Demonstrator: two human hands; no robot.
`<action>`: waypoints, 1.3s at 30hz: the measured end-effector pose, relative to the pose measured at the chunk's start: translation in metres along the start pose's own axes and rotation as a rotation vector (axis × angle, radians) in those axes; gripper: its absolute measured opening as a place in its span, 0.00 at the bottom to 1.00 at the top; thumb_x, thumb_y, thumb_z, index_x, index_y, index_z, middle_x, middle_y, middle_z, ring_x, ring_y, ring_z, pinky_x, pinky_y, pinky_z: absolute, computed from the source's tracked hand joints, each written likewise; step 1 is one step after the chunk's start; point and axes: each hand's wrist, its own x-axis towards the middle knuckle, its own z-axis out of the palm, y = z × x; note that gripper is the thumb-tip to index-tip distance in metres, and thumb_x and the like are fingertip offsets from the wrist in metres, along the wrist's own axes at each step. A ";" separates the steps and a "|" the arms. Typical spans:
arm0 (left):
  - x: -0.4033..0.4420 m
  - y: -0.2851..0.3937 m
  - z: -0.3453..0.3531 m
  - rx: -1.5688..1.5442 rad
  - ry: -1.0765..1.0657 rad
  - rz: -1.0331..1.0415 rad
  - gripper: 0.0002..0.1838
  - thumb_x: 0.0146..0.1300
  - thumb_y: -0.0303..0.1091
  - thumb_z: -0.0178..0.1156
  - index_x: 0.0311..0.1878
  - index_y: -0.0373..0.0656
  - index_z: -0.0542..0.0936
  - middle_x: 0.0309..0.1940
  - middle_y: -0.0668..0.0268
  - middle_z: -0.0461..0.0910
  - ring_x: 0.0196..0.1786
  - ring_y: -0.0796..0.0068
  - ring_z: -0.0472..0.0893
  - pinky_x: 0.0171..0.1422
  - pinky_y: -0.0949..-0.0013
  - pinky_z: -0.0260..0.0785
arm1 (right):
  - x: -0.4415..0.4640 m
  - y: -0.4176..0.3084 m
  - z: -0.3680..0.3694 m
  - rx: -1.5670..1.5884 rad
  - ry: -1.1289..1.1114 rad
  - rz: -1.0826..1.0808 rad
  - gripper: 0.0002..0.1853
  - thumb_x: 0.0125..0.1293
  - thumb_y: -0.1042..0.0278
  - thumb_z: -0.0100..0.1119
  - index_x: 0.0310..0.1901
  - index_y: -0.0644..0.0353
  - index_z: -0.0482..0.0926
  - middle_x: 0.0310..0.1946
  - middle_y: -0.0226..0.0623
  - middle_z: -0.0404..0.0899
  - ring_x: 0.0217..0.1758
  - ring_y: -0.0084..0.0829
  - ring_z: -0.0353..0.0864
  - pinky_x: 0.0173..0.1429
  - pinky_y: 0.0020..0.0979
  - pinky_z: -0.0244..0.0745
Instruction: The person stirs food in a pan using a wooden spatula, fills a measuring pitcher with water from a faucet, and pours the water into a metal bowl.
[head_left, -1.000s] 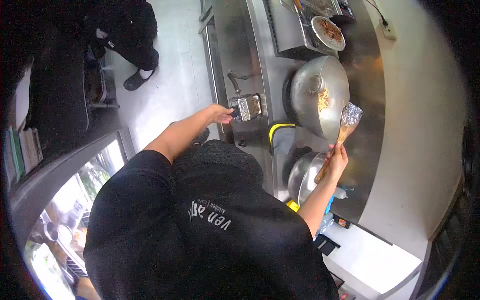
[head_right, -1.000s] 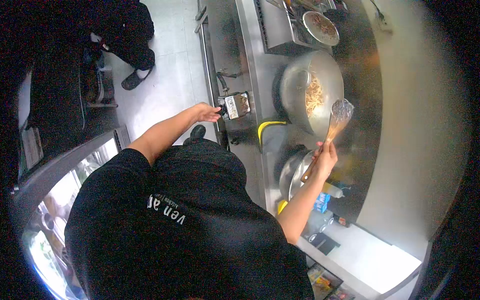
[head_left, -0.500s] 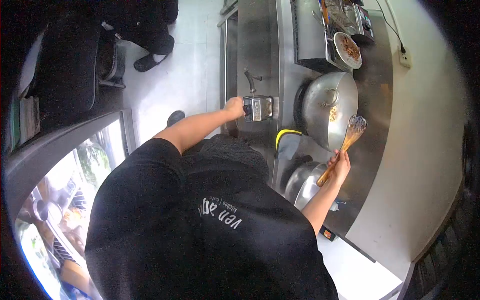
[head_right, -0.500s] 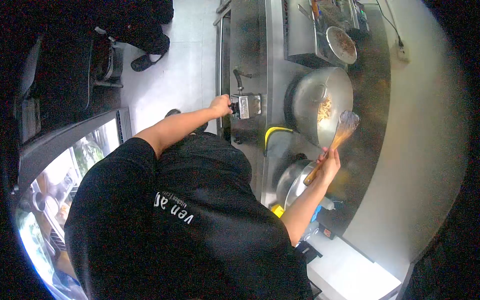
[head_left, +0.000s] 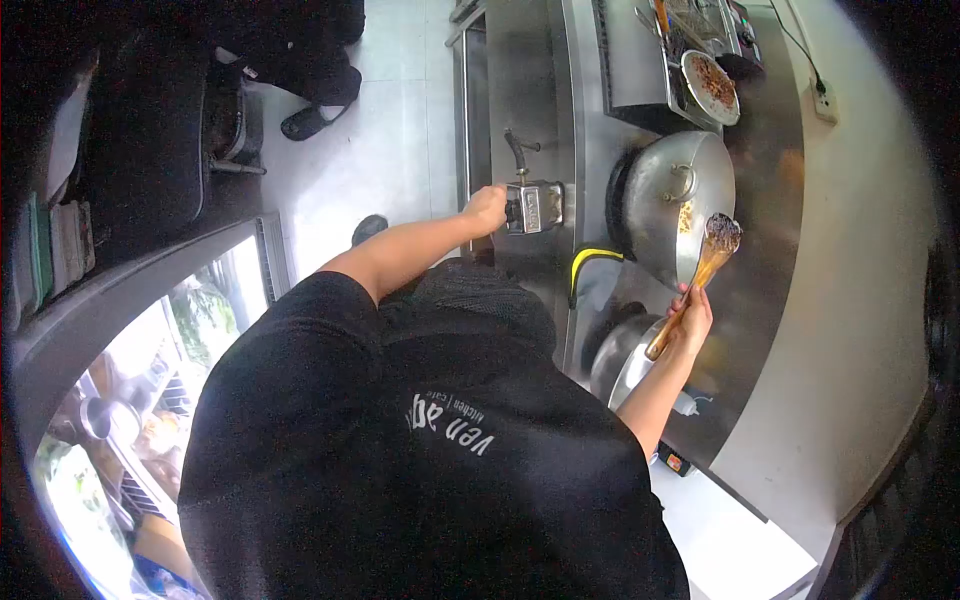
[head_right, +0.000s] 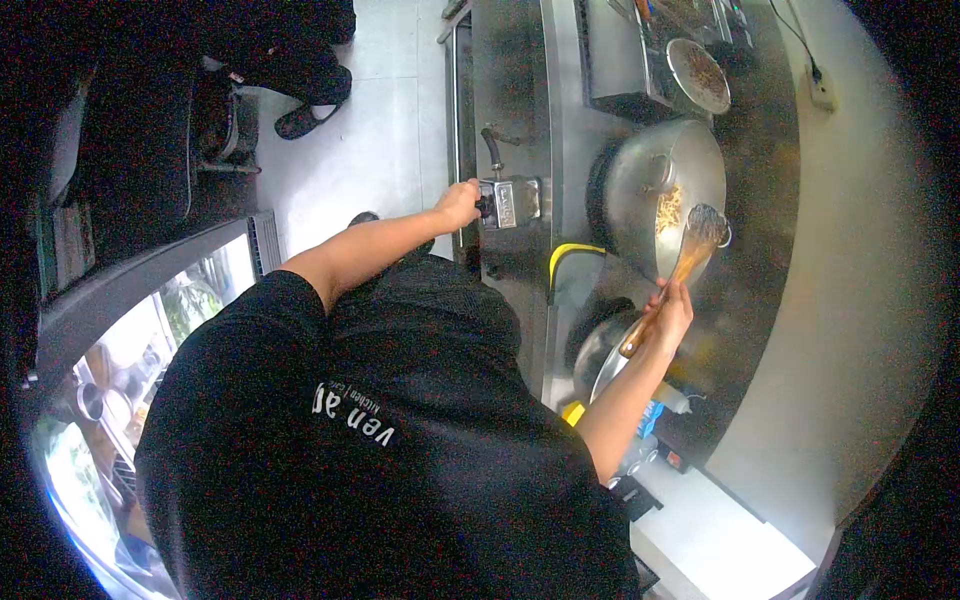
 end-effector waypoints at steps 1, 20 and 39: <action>0.000 0.001 0.001 -0.009 0.017 0.012 0.20 0.41 0.27 0.70 0.37 0.36 0.72 0.34 0.51 0.79 0.43 0.49 0.78 0.46 0.55 0.71 | 0.001 0.002 -0.002 0.008 -0.011 -0.007 0.12 0.69 0.65 0.49 0.48 0.63 0.70 0.30 0.34 0.78 0.17 0.21 0.66 0.19 0.23 0.61; 0.004 -0.006 0.007 0.077 0.039 0.102 0.14 0.43 0.24 0.62 0.35 0.35 0.73 0.31 0.46 0.78 0.40 0.46 0.79 0.45 0.54 0.71 | -0.001 0.020 -0.003 0.328 -0.135 0.120 0.09 0.66 0.72 0.46 0.44 0.68 0.70 0.32 0.35 0.73 0.25 0.23 0.66 0.28 0.24 0.66; 0.017 0.008 -0.003 0.265 -0.075 0.167 0.16 0.39 0.32 0.70 0.28 0.37 0.73 0.30 0.50 0.78 0.37 0.47 0.79 0.43 0.53 0.71 | -0.024 0.057 -0.025 0.611 -0.204 0.106 0.20 0.71 0.69 0.40 0.64 0.54 0.59 0.43 0.37 0.75 0.25 0.23 0.67 0.27 0.24 0.69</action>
